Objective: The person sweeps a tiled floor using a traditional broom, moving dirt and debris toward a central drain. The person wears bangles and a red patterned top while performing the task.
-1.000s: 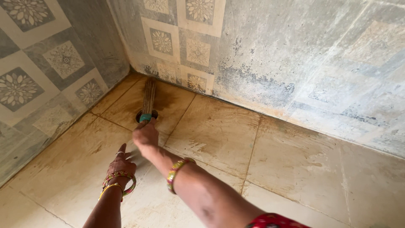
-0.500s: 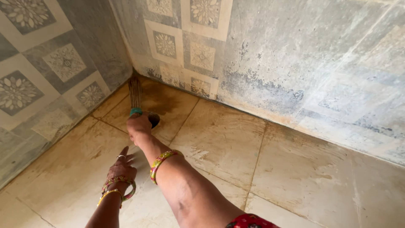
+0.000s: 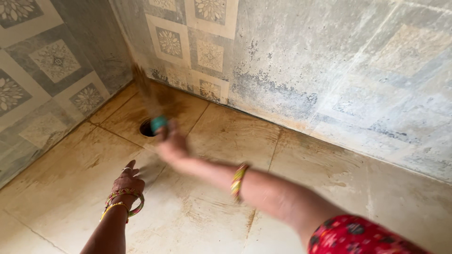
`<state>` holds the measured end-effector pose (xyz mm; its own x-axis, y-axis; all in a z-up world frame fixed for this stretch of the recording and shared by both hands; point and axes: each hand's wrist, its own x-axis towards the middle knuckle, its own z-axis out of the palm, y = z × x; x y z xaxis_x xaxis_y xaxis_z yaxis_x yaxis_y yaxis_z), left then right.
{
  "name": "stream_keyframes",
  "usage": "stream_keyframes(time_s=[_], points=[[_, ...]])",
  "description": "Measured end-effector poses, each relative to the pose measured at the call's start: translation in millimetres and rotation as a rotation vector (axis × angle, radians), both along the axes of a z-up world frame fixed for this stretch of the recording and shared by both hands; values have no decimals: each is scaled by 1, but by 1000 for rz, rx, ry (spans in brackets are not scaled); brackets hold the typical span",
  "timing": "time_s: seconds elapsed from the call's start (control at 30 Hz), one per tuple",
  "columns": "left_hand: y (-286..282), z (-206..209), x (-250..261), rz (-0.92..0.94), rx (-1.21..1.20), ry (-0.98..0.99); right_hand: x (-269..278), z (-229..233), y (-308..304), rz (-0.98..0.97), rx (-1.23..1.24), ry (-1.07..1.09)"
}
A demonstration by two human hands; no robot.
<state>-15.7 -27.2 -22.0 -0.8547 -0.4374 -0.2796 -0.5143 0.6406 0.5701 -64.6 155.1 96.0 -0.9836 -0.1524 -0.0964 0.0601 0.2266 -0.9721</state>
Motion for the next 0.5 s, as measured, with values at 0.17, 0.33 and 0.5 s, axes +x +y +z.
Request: stream_keyframes(time_s=[0.17,0.33,0.5], points=[[20,28,11,26,-35,-89,-108,-26,155,105,708,564],[36,33,4,40,-15,-91,-134,-31,227,298,1065,268],[50,24,-6,3,-10,-100,-104,-78,209,438,873,378]])
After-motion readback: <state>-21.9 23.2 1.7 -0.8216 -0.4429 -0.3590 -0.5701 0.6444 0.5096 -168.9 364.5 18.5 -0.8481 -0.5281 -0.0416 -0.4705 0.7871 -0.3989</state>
